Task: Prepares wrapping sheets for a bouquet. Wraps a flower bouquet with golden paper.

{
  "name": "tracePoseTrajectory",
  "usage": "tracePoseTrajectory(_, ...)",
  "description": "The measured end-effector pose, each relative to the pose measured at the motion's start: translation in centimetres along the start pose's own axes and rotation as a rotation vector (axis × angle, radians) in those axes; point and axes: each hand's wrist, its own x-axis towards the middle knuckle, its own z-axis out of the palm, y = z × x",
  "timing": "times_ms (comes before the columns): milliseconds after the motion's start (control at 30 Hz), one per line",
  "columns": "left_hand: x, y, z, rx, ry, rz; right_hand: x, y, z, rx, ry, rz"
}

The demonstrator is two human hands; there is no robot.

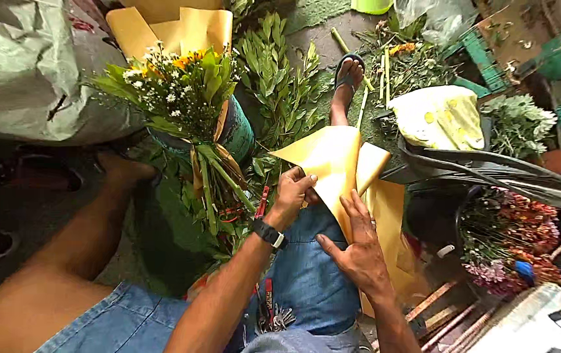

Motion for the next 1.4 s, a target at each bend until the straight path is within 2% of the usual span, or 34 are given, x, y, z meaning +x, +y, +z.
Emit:
tracePoseTrajectory(100, -1.6, -0.1, 1.1, -0.045, 0.023, 0.002, 0.2, -0.3, 0.2, -0.169, 0.023, -0.069)
tracePoseTrajectory(167, -2.4, 0.2, 0.7, 0.073, 0.129, 0.092, 0.5, 0.1, -0.3, -0.191, 0.099, -0.1)
tracePoseTrajectory(233, -3.5, 0.7, -0.7, 0.41, 0.336, 0.305, 0.9, 0.5, -2.7, -0.193, 0.088, -0.126)
tracePoseTrajectory(300, -5.1, 1.9, -2.5, 0.8, 0.4, 0.586, 1.3, 0.8, -6.1, -0.144, 0.052, -0.163)
tracePoseTrajectory(333, -5.6, 2.5, -3.0, 0.984, 0.33, 0.721, 1.5, 0.8, -7.9, -0.117, 0.034, -0.189)
tracePoseTrajectory(400, -6.3, 3.3, -2.8, 1.254, 0.139, 0.871, 1.7, 0.4, -11.9, -0.128, -0.021, -0.247)
tracePoseTrajectory(500, -7.1, 4.3, -1.3, 1.389, 0.018, 0.991, 2.8, -1.1, -19.1, -0.266, -0.138, -0.395)
tracePoseTrajectory(567, -8.3, 5.2, 0.1, 1.33, -0.141, 0.902, 4.3, -3.0, -24.0, -0.452, -0.154, -0.507)
tracePoseTrajectory(600, -9.0, 5.5, 1.1, 1.223, -0.266, 0.797, 5.5, -3.9, -26.1, -0.547, -0.148, -0.549)
tracePoseTrajectory(667, -10.6, 5.6, 3.4, 0.813, -0.464, 0.519, 8.8, -5.6, -28.6, -0.743, -0.05, -0.625)
tracePoseTrajectory(700, -11.3, 5.6, 4.7, 0.539, -0.505, 0.358, 10.5, -6.3, -28.9, -0.852, 0.039, -0.629)
tracePoseTrajectory(767, -12.5, 5.6, 6.9, 0.051, -0.451, 0.09, 13.0, -7.3, -28.4, -0.971, 0.219, -0.576)
tracePoseTrajectory(833, -12.5, 5.4, 7.3, -0.227, -0.347, -0.033, 13.1, -8.4, -26.5, -0.873, 0.376, -0.524)
tracePoseTrajectory(900, -12.0, 4.5, 6.2, -0.291, -0.241, -0.043, 10.5, -9.5, -22.2, -0.607, 0.441, -0.447)
tracePoseTrajectory(967, -11.8, 3.6, 3.7, -0.366, -0.219, -0.024, 7.1, -8.5, -16.9, -0.307, 0.338, -0.356)
tracePoseTrajectory(1033, -12.4, 3.1, 0.3, -0.445, -0.216, -0.046, 4.6, -5.5, -11.6, -0.059, 0.213, -0.236)
tracePoseTrajectory(1100, -13.3, 1.7, -2.9, -0.451, -0.121, -0.123, 2.1, -2.5, -7.7, 0.062, 0.116, -0.118)
tracePoseTrajectory(1167, -13.9, -0.4, -5.2, -0.427, 0.016, -0.236, 0.2, -0.8, -6.1, 0.099, 0.042, 0.022)
tracePoseTrajectory(1233, -14.5, -2.6, -6.3, -0.434, 0.091, -0.317, -0.5, 0.3, -5.6, 0.158, -0.055, 0.292)
tracePoseTrajectory(1300, -15.0, -3.6, -5.6, -0.409, 0.124, -0.357, 0.2, 1.9, -4.4, 0.341, -0.157, 0.539)
tracePoseTrajectory(1333, -15.0, -3.7, -4.9, -0.377, 0.135, -0.356, 0.6, 2.5, -3.7, 0.455, -0.168, 0.6)
tracePoseTrajectory(1400, -14.3, -3.8, -3.6, -0.298, 0.171, -0.324, 0.8, 2.6, -3.3, 0.641, -0.101, 0.579)
